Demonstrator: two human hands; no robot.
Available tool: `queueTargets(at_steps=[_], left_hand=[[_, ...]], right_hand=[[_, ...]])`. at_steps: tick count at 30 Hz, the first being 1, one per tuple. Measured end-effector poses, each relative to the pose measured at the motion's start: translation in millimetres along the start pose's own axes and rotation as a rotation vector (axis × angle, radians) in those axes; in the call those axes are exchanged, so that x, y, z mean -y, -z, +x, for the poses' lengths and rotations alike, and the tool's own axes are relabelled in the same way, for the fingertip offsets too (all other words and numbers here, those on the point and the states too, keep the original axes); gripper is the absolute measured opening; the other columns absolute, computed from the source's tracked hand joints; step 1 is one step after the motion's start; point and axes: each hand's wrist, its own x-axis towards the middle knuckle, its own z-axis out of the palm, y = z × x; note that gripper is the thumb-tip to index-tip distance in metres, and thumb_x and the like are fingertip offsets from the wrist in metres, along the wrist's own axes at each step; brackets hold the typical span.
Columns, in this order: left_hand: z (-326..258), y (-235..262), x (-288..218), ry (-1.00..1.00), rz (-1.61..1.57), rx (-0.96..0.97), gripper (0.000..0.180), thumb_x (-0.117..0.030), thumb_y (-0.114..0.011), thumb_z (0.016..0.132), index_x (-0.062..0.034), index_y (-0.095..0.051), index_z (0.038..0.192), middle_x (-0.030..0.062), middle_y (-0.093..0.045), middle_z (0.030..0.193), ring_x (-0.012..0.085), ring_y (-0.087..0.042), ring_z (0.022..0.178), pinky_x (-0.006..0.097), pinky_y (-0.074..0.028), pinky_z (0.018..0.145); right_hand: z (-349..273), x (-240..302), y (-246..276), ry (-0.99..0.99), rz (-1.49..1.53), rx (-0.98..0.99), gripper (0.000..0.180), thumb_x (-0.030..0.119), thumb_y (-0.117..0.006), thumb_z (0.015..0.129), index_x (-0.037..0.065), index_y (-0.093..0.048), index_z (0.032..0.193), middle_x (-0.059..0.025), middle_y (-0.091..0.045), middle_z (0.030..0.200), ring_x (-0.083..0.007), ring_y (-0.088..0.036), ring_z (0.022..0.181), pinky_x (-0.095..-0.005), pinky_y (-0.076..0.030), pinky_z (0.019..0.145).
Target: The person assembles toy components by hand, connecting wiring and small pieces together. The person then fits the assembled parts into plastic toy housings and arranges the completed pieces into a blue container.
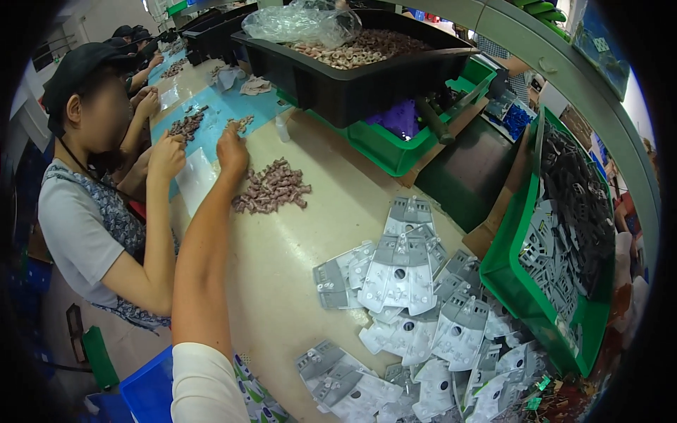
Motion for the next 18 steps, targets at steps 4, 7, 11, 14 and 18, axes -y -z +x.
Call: queueTargets(at_steps=[4,7,11,14,18], left_hand=[[-7,23,-4,0.131,-0.180,0.192,0.047,0.009,-0.060,0.071,-0.0019,-0.056,0.117,0.0170,-0.064,0.086,0.0335,-0.062,0.082,0.042,-0.049,0.077],[-13,21,10,0.062,-0.174,-0.116,0.044,0.005,-0.059,0.074,-0.0025,-0.056,0.117,0.0177,-0.064,0.091,0.0340,-0.061,0.087,0.042,-0.048,0.078],[-5,11,15,0.137,-0.142,0.077,0.042,0.001,-0.059,0.077,-0.0030,-0.055,0.119,0.0187,-0.064,0.095,0.0355,-0.059,0.094,0.042,-0.048,0.080],[-2,-1,0,0.093,0.002,-0.027,0.036,-0.003,-0.060,0.079,-0.0024,-0.056,0.114,0.0188,-0.064,0.097,0.0369,-0.058,0.095,0.044,-0.047,0.081],[13,4,-1,0.236,0.195,0.109,0.025,-0.005,-0.061,0.079,-0.0026,-0.060,0.104,0.0178,-0.066,0.094,0.0369,-0.061,0.090,0.045,-0.048,0.080]], right_hand=[[-9,-2,-3,-0.089,0.043,0.108,0.051,0.033,-0.055,0.090,0.014,-0.042,0.136,-0.0103,-0.027,0.146,-0.0271,-0.022,0.137,-0.0442,-0.018,0.111],[-13,-5,-5,-0.159,0.070,0.188,0.053,0.036,-0.053,0.092,0.015,-0.039,0.139,-0.0092,-0.022,0.151,-0.0258,-0.018,0.140,-0.0440,-0.015,0.113],[-6,-14,0,-0.094,0.029,0.144,0.052,0.034,-0.054,0.091,0.014,-0.041,0.137,-0.0099,-0.026,0.147,-0.0267,-0.021,0.138,-0.0441,-0.017,0.112],[53,45,62,-0.035,0.023,0.120,0.050,0.032,-0.055,0.089,0.014,-0.044,0.134,-0.0105,-0.029,0.144,-0.0276,-0.023,0.136,-0.0443,-0.019,0.111],[60,41,61,0.028,-0.017,0.082,0.048,0.030,-0.057,0.087,0.012,-0.047,0.131,-0.0114,-0.033,0.140,-0.0288,-0.027,0.133,-0.0445,-0.022,0.109]])
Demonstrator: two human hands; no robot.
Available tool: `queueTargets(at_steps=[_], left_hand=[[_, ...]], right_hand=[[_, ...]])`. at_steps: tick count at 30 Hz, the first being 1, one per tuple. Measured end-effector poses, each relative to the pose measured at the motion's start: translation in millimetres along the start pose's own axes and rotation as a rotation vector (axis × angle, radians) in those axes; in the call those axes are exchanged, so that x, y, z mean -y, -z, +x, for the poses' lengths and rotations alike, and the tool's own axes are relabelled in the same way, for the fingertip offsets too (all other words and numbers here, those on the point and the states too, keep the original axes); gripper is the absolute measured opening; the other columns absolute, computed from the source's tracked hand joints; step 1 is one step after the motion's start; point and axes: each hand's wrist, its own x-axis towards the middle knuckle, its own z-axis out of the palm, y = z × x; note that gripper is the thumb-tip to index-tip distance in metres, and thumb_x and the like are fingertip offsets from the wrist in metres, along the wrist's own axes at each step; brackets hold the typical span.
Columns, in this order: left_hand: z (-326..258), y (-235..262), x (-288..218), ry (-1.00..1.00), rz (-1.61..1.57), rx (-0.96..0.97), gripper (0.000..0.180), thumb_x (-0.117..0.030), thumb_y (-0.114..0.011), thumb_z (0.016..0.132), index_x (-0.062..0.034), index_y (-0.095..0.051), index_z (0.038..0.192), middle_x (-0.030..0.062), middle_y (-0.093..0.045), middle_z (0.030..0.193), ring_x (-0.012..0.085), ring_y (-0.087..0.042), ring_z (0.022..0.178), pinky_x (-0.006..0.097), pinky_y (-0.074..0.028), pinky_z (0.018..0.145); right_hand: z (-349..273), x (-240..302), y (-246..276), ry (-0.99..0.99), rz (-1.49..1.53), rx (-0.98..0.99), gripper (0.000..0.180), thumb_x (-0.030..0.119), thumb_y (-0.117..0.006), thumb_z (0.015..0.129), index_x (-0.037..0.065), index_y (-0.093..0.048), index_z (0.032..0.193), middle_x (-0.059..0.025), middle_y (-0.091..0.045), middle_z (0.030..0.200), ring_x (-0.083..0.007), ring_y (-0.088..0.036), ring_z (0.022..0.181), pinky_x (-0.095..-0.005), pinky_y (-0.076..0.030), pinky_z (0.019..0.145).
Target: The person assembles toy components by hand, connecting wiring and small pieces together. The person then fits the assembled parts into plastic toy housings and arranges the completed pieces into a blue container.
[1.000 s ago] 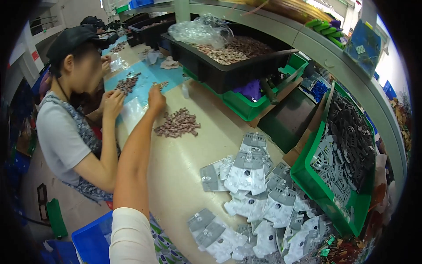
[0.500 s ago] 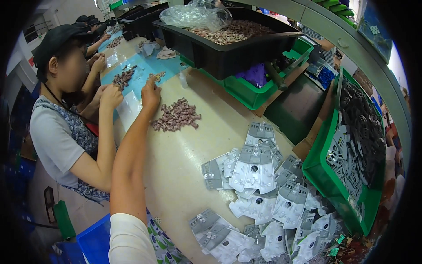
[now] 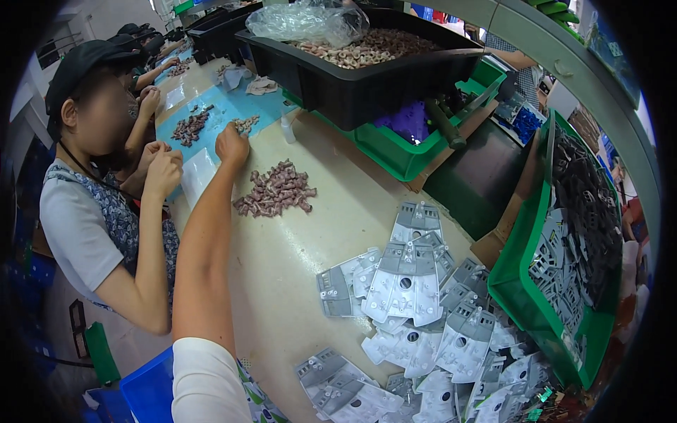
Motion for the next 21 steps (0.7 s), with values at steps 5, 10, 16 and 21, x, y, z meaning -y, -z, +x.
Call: queueTargets(at_steps=[5,10,16,21], left_hand=[[14,-11,3,-0.057,0.102,-0.040,0.010,-0.007,-0.056,0.079,-0.0039,-0.064,0.085,0.0181,-0.067,0.085,0.0355,-0.065,0.080,0.042,-0.051,0.071],[15,-1,6,-0.177,0.193,-0.076,0.009,-0.008,-0.057,0.077,-0.0045,-0.064,0.082,0.0181,-0.067,0.080,0.0347,-0.066,0.078,0.043,-0.051,0.071],[-17,31,-21,0.240,-0.550,0.088,0.022,-0.014,-0.063,0.074,0.0021,-0.058,0.088,0.0159,-0.065,0.082,0.0321,-0.067,0.079,0.039,-0.054,0.073],[-48,87,-39,0.861,-1.646,0.400,0.026,-0.018,-0.062,0.079,0.0047,-0.054,0.090,0.0115,-0.058,0.080,0.0240,-0.064,0.074,0.028,-0.056,0.064]], right_hand=[[-29,-59,-44,0.089,-0.059,-0.088,0.045,0.027,-0.059,0.085,0.011,-0.051,0.126,-0.0125,-0.039,0.135,-0.0303,-0.032,0.129,-0.0447,-0.025,0.107],[-32,-50,-33,0.203,-0.117,-0.130,0.043,0.024,-0.060,0.082,0.009,-0.055,0.122,-0.0135,-0.044,0.130,-0.0318,-0.036,0.126,-0.0449,-0.029,0.105],[6,57,20,0.307,-0.108,-0.164,0.040,0.020,-0.063,0.079,0.007,-0.060,0.116,-0.0149,-0.051,0.124,-0.0336,-0.042,0.121,-0.0452,-0.033,0.103],[-49,-10,-37,0.455,-0.147,-0.221,0.035,0.017,-0.065,0.078,0.006,-0.064,0.111,-0.0155,-0.055,0.118,-0.0347,-0.047,0.117,-0.0458,-0.036,0.100]])
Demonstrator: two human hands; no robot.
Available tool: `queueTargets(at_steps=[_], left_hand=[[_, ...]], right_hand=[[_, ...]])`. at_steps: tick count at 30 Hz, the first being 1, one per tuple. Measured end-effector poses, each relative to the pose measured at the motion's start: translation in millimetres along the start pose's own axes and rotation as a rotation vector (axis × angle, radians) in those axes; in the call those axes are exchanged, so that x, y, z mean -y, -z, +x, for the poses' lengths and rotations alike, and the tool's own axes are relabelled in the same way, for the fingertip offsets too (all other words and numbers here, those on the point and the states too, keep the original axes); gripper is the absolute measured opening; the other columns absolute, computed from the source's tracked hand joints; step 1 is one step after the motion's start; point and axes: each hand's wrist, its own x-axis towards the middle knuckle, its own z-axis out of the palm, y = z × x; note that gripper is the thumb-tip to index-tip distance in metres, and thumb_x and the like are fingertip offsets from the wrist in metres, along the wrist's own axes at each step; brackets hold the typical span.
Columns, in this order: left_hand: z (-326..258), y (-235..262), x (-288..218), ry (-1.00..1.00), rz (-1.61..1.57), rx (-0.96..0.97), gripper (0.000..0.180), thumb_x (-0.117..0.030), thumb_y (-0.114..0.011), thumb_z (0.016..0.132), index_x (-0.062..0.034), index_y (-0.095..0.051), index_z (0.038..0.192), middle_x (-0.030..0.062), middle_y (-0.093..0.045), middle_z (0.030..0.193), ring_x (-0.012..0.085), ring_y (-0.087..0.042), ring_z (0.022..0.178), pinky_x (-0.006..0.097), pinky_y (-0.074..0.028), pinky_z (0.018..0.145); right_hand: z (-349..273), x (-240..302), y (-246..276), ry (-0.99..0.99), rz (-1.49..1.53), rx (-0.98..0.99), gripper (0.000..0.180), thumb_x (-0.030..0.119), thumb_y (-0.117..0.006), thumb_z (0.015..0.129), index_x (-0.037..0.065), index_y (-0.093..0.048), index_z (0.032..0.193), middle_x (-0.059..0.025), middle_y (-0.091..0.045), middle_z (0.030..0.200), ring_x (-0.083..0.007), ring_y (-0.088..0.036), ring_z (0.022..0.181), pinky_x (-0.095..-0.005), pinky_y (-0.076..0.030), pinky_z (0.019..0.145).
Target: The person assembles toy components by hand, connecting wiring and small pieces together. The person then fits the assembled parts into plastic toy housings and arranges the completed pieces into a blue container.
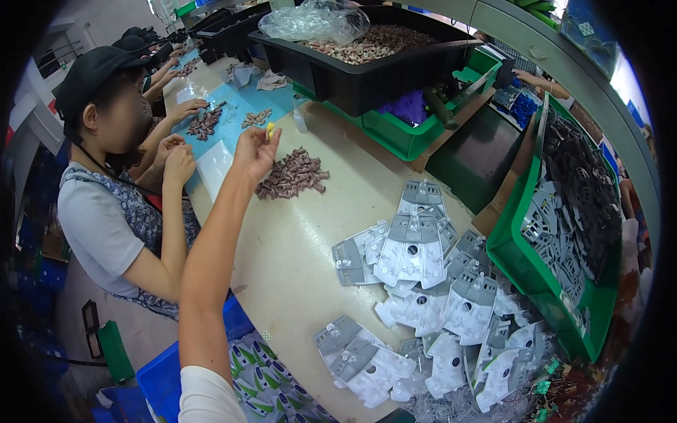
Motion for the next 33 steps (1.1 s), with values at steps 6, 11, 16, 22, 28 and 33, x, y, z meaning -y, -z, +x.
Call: queueTargets(at_steps=[6,11,16,22,28,33], left_hand=[[-73,-29,34,-0.012,0.760,0.255,0.023,-0.020,-0.062,0.081,0.0021,-0.061,0.089,0.0101,-0.060,0.082,0.0248,-0.062,0.073,0.032,-0.053,0.066],[-82,-20,65,-0.985,1.682,0.440,0.018,-0.019,-0.063,0.079,-0.0106,-0.072,0.092,0.0128,-0.063,0.088,0.0298,-0.064,0.079,0.040,-0.050,0.071],[-71,-32,80,-0.867,1.993,0.515,0.018,-0.007,-0.058,0.077,-0.0082,-0.071,0.091,0.0148,-0.064,0.090,0.0326,-0.064,0.077,0.042,-0.051,0.068],[-137,-28,76,-1.045,1.475,0.558,0.021,-0.009,-0.059,0.083,-0.0105,-0.069,0.101,0.0144,-0.065,0.093,0.0290,-0.063,0.073,0.037,-0.050,0.066],[-325,12,43,0.420,0.347,0.587,0.033,-0.020,-0.054,0.095,-0.0059,-0.053,0.125,-0.0043,-0.055,0.086,0.0011,-0.037,0.056,0.016,-0.032,0.048],[-444,74,57,0.687,-0.370,0.550,0.029,-0.020,-0.039,0.101,-0.0082,-0.049,0.125,0.0016,-0.055,0.100,0.0101,-0.050,0.077,0.024,-0.044,0.066]], right_hand=[[17,17,-8,0.025,-0.036,-0.248,0.024,0.010,-0.070,0.077,0.006,-0.067,0.101,-0.0149,-0.059,0.110,-0.0352,-0.054,0.107,-0.0461,-0.044,0.091],[21,14,-2,0.073,-0.057,-0.242,0.021,0.009,-0.071,0.076,0.006,-0.067,0.097,-0.0140,-0.060,0.105,-0.0351,-0.056,0.103,-0.0450,-0.046,0.088],[22,13,-3,0.122,-0.100,-0.279,0.021,0.011,-0.071,0.077,0.007,-0.067,0.097,-0.0129,-0.061,0.104,-0.0338,-0.058,0.101,-0.0432,-0.047,0.087],[17,25,-1,0.067,-0.063,-0.252,0.023,0.008,-0.068,0.077,0.003,-0.065,0.099,-0.0167,-0.060,0.107,-0.0370,-0.056,0.103,-0.0441,-0.047,0.087],[16,17,-1,0.161,-0.176,-0.289,0.027,0.006,-0.074,0.064,0.006,-0.067,0.090,-0.0103,-0.063,0.092,-0.0278,-0.062,0.091,-0.0381,-0.050,0.081],[17,19,-3,0.168,-0.095,-0.354,0.020,-0.002,-0.069,0.069,0.001,-0.066,0.089,-0.0132,-0.064,0.092,-0.0308,-0.061,0.093,-0.0378,-0.050,0.080]])
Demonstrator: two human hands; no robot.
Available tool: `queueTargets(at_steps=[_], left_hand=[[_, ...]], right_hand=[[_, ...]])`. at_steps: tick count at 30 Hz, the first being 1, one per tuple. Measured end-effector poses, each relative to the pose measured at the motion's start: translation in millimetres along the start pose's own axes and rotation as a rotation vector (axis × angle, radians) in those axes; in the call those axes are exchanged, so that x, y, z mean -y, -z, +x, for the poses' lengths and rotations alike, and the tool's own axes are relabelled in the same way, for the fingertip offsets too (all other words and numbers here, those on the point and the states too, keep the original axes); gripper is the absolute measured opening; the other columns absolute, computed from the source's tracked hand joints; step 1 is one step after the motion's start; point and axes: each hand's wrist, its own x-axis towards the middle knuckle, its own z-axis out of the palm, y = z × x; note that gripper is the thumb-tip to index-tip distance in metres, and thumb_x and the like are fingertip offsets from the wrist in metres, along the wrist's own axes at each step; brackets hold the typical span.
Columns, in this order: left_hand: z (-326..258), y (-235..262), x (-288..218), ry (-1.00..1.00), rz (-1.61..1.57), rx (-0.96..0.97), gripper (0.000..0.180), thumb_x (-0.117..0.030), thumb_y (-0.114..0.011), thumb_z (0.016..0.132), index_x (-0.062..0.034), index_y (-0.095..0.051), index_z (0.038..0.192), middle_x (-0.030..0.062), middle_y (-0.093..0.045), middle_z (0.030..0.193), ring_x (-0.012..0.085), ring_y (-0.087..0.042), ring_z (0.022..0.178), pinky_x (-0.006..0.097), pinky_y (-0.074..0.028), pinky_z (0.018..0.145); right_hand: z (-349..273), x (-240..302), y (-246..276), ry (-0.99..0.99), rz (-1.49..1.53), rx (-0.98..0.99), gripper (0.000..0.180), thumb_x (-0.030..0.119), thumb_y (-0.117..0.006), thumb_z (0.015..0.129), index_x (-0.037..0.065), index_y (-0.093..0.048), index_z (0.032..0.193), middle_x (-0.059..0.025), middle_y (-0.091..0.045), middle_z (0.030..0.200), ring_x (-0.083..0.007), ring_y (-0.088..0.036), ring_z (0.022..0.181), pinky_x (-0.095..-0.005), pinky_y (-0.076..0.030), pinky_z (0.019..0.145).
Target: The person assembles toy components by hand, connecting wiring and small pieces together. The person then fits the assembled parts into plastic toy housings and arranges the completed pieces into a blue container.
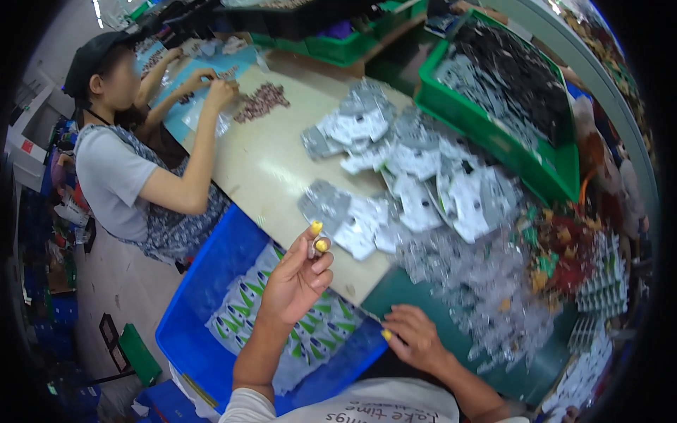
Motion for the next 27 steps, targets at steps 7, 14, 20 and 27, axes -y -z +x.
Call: queueTargets(at_steps=[7,14,20,27], left_hand=[[-74,3,87,-0.110,-0.129,-0.140,0.028,-0.018,-0.037,0.101,-0.0073,-0.047,0.124,0.0063,-0.057,0.108,0.0193,-0.054,0.111,0.036,-0.040,0.101],[-108,-9,138,-0.202,-0.086,-0.147,0.030,-0.015,-0.033,0.101,-0.0060,-0.043,0.127,0.0141,-0.049,0.127,0.0226,-0.043,0.126,0.036,-0.035,0.107],[-113,-22,173,-0.194,-0.012,-0.201,0.030,-0.015,-0.034,0.101,-0.0070,-0.042,0.129,0.0106,-0.049,0.126,0.0222,-0.041,0.127,0.036,-0.036,0.106],[-106,-21,194,-0.100,0.060,-0.212,0.030,-0.017,-0.039,0.100,-0.0084,-0.042,0.129,0.0071,-0.051,0.123,0.0221,-0.044,0.125,0.036,-0.039,0.102]], right_hand=[[9,51,9,-0.028,0.129,-0.214,0.019,-0.004,-0.069,0.070,0.000,-0.065,0.089,-0.0124,-0.064,0.079,-0.0248,-0.063,0.071,-0.0314,-0.050,0.061],[-23,65,-4,-0.096,0.280,-0.180,0.025,-0.002,-0.071,0.073,0.000,-0.066,0.097,-0.0106,-0.064,0.085,-0.0189,-0.061,0.069,-0.0267,-0.049,0.058],[-53,55,13,-0.097,0.224,-0.078,0.024,-0.001,-0.070,0.074,0.000,-0.064,0.098,-0.0111,-0.063,0.086,-0.0194,-0.060,0.074,-0.0275,-0.049,0.062],[-91,43,33,-0.346,0.513,-0.053,0.014,-0.001,-0.064,0.082,-0.003,-0.061,0.095,-0.0099,-0.063,0.093,-0.0160,-0.064,0.081,-0.0258,-0.053,0.070]])
